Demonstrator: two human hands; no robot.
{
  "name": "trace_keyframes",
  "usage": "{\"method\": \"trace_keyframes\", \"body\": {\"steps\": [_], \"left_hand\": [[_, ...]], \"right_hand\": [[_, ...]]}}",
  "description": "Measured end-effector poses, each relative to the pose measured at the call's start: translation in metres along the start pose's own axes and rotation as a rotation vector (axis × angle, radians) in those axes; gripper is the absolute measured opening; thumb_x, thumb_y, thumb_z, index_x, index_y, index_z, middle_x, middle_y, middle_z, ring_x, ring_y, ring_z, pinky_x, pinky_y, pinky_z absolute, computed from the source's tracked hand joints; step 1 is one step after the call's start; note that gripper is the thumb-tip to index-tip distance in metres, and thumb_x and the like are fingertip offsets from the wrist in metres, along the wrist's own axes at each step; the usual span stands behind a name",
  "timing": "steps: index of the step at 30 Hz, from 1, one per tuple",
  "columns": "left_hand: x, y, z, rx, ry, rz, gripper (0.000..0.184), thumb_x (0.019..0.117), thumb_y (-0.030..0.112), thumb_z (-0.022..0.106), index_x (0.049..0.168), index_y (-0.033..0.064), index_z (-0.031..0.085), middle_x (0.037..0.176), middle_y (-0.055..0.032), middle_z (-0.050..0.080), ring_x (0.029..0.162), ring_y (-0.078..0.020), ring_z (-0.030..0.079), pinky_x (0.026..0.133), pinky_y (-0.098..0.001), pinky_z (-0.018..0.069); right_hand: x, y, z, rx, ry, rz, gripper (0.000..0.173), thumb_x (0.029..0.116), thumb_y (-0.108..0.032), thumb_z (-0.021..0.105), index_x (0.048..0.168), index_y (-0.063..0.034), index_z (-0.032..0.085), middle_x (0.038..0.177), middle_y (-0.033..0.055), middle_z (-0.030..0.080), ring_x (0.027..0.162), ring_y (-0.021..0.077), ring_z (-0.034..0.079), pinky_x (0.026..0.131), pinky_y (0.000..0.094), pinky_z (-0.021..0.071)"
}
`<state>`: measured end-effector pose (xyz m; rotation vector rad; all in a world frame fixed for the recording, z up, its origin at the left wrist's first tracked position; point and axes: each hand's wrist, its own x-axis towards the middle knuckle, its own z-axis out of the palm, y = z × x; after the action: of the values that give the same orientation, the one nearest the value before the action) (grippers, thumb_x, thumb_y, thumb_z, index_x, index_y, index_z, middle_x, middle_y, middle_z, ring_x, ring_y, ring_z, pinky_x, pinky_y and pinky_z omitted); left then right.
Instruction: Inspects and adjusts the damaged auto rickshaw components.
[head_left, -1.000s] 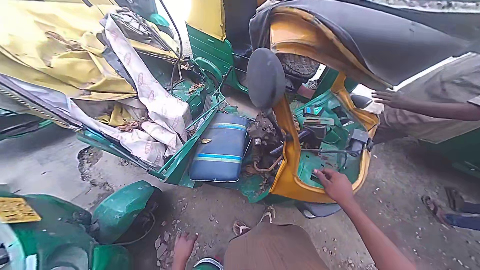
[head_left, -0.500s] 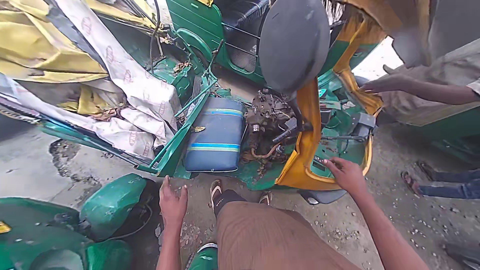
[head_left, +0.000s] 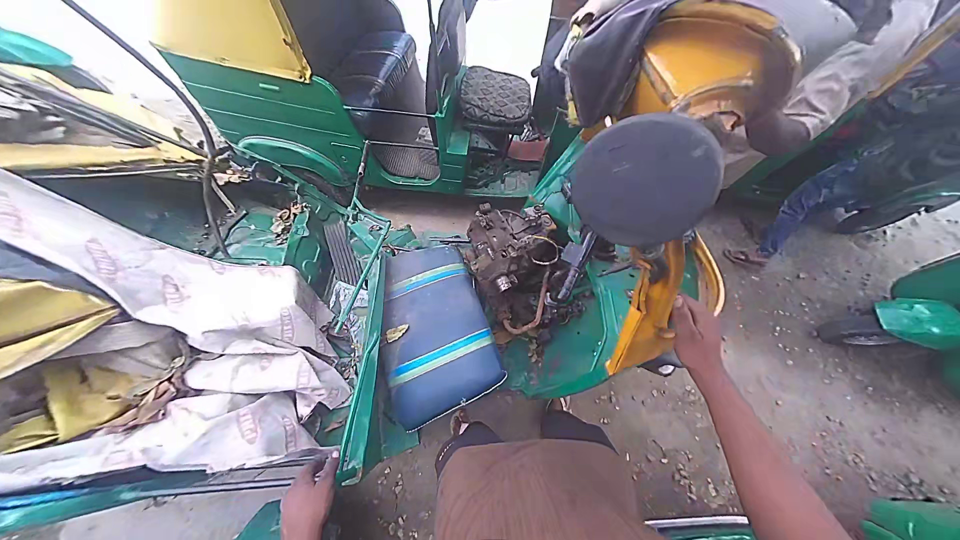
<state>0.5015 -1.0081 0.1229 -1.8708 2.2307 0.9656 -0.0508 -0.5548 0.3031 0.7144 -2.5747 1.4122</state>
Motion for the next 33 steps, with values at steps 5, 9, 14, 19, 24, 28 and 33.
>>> {"method": "trace_keyframes", "body": {"steps": [5, 9, 14, 19, 24, 28, 33], "left_hand": [[0.015, 0.003, -0.004, 0.214, -0.187, 0.049, 0.043, 0.1026, 0.048, 0.057, 0.115, 0.0121, 0.077, 0.109, -0.0196, 0.075, 0.110, -0.0438, 0.068, 0.096, -0.0718, 0.0474], [0.041, -0.006, -0.008, -0.001, -0.215, 0.061, 0.042, 0.1039, 0.043, 0.055, 0.116, 0.0088, 0.076, 0.108, -0.0174, 0.076, 0.105, -0.0366, 0.072, 0.096, -0.0655, 0.0517], [0.037, -0.008, 0.005, -0.724, -0.189, -0.147, 0.046, 0.1107, 0.035, 0.045, 0.111, -0.0046, 0.068, 0.084, -0.0123, 0.075, 0.066, -0.0180, 0.071, 0.067, -0.0362, 0.0604], [0.040, -0.010, 0.014, -0.862, -0.128, -0.188, 0.039, 0.1099, 0.035, 0.047, 0.107, 0.0007, 0.067, 0.078, -0.0058, 0.071, 0.059, -0.0127, 0.065, 0.058, -0.0295, 0.0565], [0.037, -0.009, 0.016, -0.864, -0.049, -0.189, 0.037, 0.1097, 0.031, 0.049, 0.102, 0.0010, 0.068, 0.076, -0.0054, 0.072, 0.051, -0.0118, 0.062, 0.049, -0.0272, 0.0536], [0.043, -0.009, 0.014, -0.733, -0.114, -0.182, 0.038, 0.1095, 0.032, 0.049, 0.102, -0.0001, 0.068, 0.075, -0.0054, 0.071, 0.050, -0.0109, 0.060, 0.048, -0.0276, 0.0523], [0.044, -0.009, 0.024, -0.703, -0.156, -0.213, 0.038, 0.1081, 0.034, 0.049, 0.099, 0.0038, 0.069, 0.075, -0.0012, 0.071, 0.052, -0.0082, 0.059, 0.050, -0.0267, 0.0522]], "right_hand": [[-0.016, 0.008, 0.014, -0.170, 0.015, 0.103, 0.059, 0.1105, -0.036, 0.025, 0.073, -0.0026, 0.056, 0.063, 0.0070, 0.053, 0.064, 0.0172, 0.060, 0.064, 0.0413, 0.0491], [-0.002, 0.010, 0.004, -0.152, -0.033, 0.131, 0.050, 0.1092, -0.032, 0.033, 0.080, -0.0046, 0.064, 0.068, 0.0050, 0.060, 0.067, 0.0137, 0.062, 0.067, 0.0387, 0.0514], [0.020, 0.015, -0.008, -0.369, -0.113, -0.012, 0.027, 0.1008, -0.021, 0.056, 0.093, -0.0015, 0.073, 0.085, 0.0151, 0.071, 0.080, 0.0282, 0.069, 0.076, 0.0541, 0.0555], [0.027, 0.026, -0.006, -0.456, -0.185, 0.103, 0.022, 0.0951, -0.017, 0.062, 0.079, -0.0035, 0.067, 0.079, 0.0174, 0.067, 0.079, 0.0368, 0.067, 0.072, 0.0620, 0.0505], [0.034, 0.023, -0.001, -0.477, -0.227, 0.252, 0.032, 0.0971, -0.019, 0.062, 0.068, -0.0057, 0.063, 0.068, 0.0152, 0.063, 0.069, 0.0353, 0.063, 0.063, 0.0617, 0.0464], [0.034, 0.025, -0.002, -0.450, -0.228, 0.307, 0.035, 0.0956, -0.030, 0.061, 0.070, -0.0061, 0.062, 0.071, 0.0141, 0.062, 0.073, 0.0337, 0.063, 0.068, 0.0616, 0.0478], [0.037, 0.033, -0.004, -0.419, -0.164, 0.217, 0.034, 0.0874, -0.036, 0.060, 0.066, -0.0098, 0.061, 0.066, 0.0057, 0.062, 0.068, 0.0221, 0.063, 0.067, 0.0528, 0.0490]]}}
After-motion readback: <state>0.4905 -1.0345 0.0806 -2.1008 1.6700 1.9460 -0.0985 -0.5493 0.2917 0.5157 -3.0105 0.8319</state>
